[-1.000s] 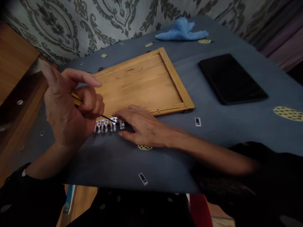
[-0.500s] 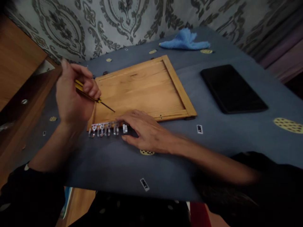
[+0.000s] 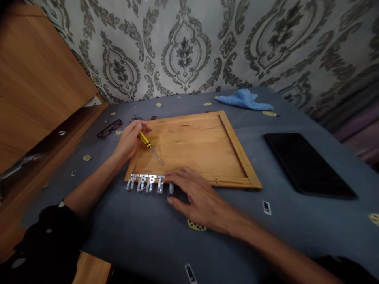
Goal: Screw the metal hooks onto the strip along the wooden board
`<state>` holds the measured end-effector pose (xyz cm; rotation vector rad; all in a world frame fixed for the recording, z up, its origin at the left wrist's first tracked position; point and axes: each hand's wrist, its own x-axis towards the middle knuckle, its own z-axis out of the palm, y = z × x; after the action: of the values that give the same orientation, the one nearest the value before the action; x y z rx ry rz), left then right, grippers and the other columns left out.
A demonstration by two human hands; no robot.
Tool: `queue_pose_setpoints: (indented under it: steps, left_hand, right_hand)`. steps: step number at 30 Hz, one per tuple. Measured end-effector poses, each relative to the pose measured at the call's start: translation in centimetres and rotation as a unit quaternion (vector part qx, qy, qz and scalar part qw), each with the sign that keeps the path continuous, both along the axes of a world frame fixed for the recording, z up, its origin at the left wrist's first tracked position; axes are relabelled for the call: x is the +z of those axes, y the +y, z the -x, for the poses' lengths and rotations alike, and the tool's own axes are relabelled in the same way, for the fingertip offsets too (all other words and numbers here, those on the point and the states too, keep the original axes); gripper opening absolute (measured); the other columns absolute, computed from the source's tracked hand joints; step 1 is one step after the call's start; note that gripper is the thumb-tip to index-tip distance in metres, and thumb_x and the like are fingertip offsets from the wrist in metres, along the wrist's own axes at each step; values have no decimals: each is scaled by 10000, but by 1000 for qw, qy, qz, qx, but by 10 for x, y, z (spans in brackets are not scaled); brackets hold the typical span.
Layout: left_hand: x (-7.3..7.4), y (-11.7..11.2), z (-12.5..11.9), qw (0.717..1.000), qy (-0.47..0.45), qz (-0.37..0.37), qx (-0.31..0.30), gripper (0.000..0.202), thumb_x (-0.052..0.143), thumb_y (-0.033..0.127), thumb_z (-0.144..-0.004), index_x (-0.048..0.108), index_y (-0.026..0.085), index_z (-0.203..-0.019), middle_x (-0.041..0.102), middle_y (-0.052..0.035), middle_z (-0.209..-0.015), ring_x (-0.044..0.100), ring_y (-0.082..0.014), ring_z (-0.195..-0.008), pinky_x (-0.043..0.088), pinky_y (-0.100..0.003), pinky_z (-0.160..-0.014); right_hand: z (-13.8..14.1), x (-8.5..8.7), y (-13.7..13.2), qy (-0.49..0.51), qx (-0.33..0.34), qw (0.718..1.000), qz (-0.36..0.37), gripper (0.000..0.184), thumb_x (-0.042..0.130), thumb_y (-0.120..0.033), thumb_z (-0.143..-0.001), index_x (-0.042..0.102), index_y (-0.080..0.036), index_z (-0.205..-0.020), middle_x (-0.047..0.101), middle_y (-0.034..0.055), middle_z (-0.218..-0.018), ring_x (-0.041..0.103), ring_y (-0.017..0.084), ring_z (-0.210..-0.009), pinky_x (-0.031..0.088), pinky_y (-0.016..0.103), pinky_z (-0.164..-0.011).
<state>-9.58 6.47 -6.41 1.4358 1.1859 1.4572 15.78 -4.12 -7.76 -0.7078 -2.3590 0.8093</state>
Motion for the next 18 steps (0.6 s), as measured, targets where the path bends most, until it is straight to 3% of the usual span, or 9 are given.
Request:
queue_pose_setpoints:
  steps: [3, 5, 9, 13, 18]
  left_hand:
    - [-3, 6, 9, 998, 57, 6, -8, 179, 566, 342, -961, 667, 195, -977, 736, -60, -971, 677, -173, -1010, 497, -275, -932]
    - [-1, 11, 18, 997, 83, 6, 3, 207, 544, 359, -974, 661, 190, -998, 736, -75, -1025, 673, -178, -1050, 504, -271, -922]
    - [7, 25, 54, 990, 126, 7, 60, 290, 416, 393, -1025, 615, 182, -1023, 712, -77, -1014, 685, -150, -946, 547, -253, -783]
    - [9, 35, 103, 971, 210, 24, 108, 316, 515, 416, -1006, 599, 143, -1139, 669, -58, -1006, 660, -145, -838, 571, -294, -716]
    - [0, 34, 147, 928, 358, 93, 40, 344, 623, 380, -958, 614, 144, -1207, 655, -89, -1176, 662, -198, -1010, 592, -405, -871]
  right_hand:
    - [-1, -2, 0, -12, 0, 1000, -8, 331, 616, -293, -925, 622, -262, -1254, 677, 106, -1297, 622, 289, -1222, 511, 582, -1024]
    - [-1, -4, 0, -16, -8, 1000, -14, 327, 617, -306, -925, 630, -260, -1249, 679, 108, -1298, 628, 296, -1221, 515, 589, -1022]
    - [-2, -7, 1, -19, -18, 1000, -18, 324, 608, -329, -930, 643, -263, -1245, 678, 100, -1301, 630, 290, -1222, 529, 562, -1018]
    - [-1, -7, 2, -21, -11, 1000, -14, 312, 585, -337, -943, 651, -252, -1236, 675, 104, -1299, 627, 286, -1219, 529, 550, -1019]
    - [-1, -7, 3, -13, -6, 1000, -9, 303, 560, -344, -957, 639, -265, -1239, 671, 101, -1296, 620, 289, -1220, 527, 563, -1010]
